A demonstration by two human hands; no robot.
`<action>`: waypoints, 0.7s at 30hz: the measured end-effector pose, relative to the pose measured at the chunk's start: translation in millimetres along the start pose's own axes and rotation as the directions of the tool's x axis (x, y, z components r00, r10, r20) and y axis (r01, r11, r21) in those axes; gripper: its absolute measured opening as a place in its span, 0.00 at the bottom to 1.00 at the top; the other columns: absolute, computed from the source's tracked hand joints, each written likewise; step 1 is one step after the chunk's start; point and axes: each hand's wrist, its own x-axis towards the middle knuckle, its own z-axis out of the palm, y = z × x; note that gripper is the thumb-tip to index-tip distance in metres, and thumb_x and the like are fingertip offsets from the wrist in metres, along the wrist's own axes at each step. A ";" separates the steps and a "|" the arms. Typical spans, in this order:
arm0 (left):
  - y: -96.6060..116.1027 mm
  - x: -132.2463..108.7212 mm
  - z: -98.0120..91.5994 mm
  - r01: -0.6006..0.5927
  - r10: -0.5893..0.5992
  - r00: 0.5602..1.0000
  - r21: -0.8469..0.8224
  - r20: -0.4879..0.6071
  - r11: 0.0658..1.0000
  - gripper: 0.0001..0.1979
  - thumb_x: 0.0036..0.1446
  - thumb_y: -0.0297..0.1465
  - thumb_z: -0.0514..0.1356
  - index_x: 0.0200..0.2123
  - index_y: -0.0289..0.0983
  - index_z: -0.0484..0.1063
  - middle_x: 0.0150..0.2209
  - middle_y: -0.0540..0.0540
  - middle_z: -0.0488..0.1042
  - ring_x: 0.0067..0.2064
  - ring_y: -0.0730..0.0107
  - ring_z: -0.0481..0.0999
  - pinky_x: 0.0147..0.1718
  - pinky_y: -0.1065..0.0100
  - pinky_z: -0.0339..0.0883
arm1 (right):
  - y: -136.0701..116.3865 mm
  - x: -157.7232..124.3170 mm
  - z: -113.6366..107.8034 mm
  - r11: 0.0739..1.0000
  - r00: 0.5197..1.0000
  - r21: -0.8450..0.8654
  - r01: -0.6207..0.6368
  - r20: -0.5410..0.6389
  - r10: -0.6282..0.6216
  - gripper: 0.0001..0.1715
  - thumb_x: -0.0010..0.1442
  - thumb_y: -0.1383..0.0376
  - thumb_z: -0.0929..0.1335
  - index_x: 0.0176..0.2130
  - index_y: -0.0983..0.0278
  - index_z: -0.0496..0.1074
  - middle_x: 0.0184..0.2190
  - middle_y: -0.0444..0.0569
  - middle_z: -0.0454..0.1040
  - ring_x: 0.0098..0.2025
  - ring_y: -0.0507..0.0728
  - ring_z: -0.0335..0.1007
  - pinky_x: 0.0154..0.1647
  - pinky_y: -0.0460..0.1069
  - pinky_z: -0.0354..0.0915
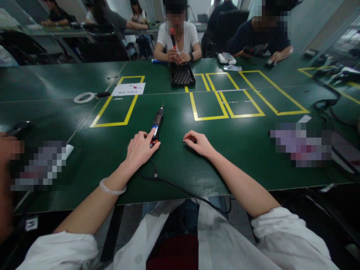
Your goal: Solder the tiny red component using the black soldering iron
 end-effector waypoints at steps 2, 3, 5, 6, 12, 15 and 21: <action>-19.9 -0.4 0.6 0.046 -0.046 0.999 0.009 0.010 0.999 0.34 0.65 0.50 0.46 0.71 0.43 0.53 0.53 0.33 0.65 0.50 0.46 0.69 0.46 0.55 0.64 | -0.3 -0.2 0.1 1.000 1.000 -0.001 -0.009 0.002 0.009 0.07 0.61 0.64 0.66 0.38 0.63 0.73 0.34 0.46 0.78 0.31 0.52 0.68 0.36 0.48 0.64; -30.7 -0.2 1.4 0.070 -0.070 0.997 0.011 0.009 0.997 0.35 0.65 0.50 0.45 0.71 0.43 0.53 0.53 0.33 0.65 0.50 0.46 0.69 0.46 0.55 0.64 | -0.6 -0.3 0.2 1.000 1.000 -0.001 -0.012 0.004 0.012 0.07 0.61 0.64 0.66 0.38 0.64 0.73 0.33 0.46 0.78 0.30 0.52 0.68 0.36 0.48 0.64; -53.3 1.1 3.5 0.122 -0.122 0.993 0.008 0.003 0.993 0.35 0.65 0.51 0.45 0.71 0.43 0.53 0.53 0.32 0.65 0.50 0.45 0.69 0.46 0.54 0.64 | -1.0 -0.6 0.4 1.000 1.000 -0.003 -0.012 0.006 0.012 0.07 0.61 0.63 0.66 0.38 0.64 0.73 0.33 0.46 0.78 0.30 0.52 0.67 0.35 0.47 0.63; -64.8 2.2 4.7 0.148 -0.149 0.989 0.003 0.004 0.989 0.36 0.65 0.51 0.45 0.71 0.42 0.53 0.53 0.32 0.65 0.50 0.45 0.69 0.46 0.54 0.64 | -1.1 -0.8 0.4 1.000 1.000 -0.004 -0.010 0.006 0.010 0.08 0.61 0.63 0.66 0.38 0.64 0.73 0.33 0.46 0.78 0.30 0.52 0.67 0.35 0.47 0.63; -128.6 15.2 10.3 0.315 -0.315 0.949 0.010 0.025 0.949 0.37 0.64 0.53 0.44 0.70 0.42 0.54 0.53 0.33 0.64 0.50 0.47 0.67 0.46 0.55 0.63 | -0.1 -1.0 0.7 1.000 1.000 -0.018 -0.006 0.005 0.006 0.08 0.61 0.63 0.66 0.37 0.64 0.74 0.32 0.46 0.77 0.29 0.51 0.67 0.35 0.47 0.63; -152.9 23.2 10.4 0.383 -0.383 0.923 0.006 0.040 0.924 0.38 0.64 0.54 0.44 0.71 0.40 0.53 0.54 0.34 0.63 0.50 0.49 0.65 0.48 0.55 0.62 | 0.2 -0.8 0.9 1.000 1.000 -0.021 -0.005 0.001 0.005 0.08 0.61 0.63 0.66 0.37 0.64 0.74 0.32 0.46 0.77 0.29 0.52 0.67 0.35 0.47 0.62; -182.5 35.0 12.2 0.455 -0.453 0.889 -0.011 0.062 0.890 0.38 0.65 0.53 0.44 0.71 0.40 0.52 0.55 0.36 0.63 0.49 0.52 0.64 0.49 0.56 0.60 | -0.3 -0.9 1.3 1.000 1.000 -0.016 -0.014 0.006 0.014 0.08 0.61 0.63 0.66 0.36 0.64 0.73 0.31 0.46 0.77 0.29 0.52 0.67 0.34 0.47 0.62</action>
